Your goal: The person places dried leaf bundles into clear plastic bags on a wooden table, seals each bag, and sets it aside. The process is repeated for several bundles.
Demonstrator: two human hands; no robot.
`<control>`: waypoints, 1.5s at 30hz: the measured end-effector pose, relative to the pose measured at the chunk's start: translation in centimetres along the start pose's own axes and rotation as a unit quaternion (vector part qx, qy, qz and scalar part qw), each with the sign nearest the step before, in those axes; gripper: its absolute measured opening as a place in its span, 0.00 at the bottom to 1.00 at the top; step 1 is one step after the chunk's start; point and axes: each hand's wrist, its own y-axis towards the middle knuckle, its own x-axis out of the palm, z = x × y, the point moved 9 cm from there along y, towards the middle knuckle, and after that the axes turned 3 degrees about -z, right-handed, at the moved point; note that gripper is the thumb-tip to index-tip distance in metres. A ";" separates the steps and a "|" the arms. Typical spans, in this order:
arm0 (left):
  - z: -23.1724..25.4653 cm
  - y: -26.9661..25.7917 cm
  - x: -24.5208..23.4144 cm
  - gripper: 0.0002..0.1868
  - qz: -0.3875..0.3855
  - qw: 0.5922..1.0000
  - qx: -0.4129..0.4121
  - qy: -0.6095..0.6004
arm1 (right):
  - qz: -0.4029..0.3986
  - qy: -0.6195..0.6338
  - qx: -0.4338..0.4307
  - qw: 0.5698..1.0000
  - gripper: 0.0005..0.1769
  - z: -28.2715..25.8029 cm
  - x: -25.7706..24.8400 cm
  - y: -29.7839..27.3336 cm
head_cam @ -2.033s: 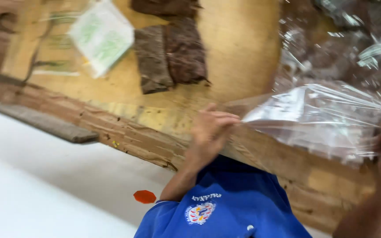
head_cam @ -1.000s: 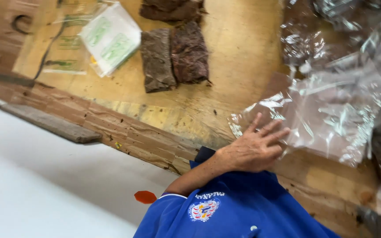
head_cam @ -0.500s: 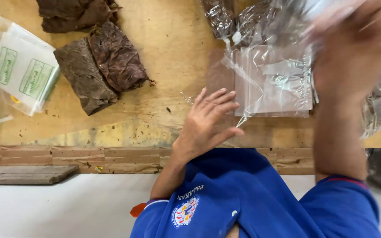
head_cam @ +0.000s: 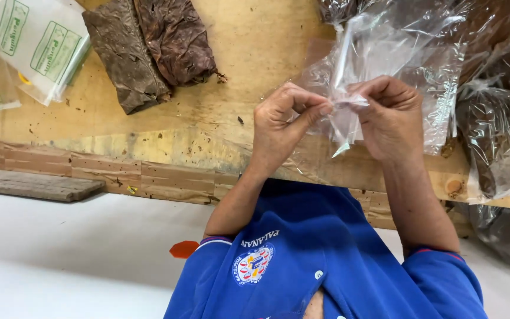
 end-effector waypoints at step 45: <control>4.2 1.2 -19.0 0.22 0.072 0.973 0.025 0.217 | -0.087 -0.471 -0.141 0.866 0.16 -8.2 3.0 1.4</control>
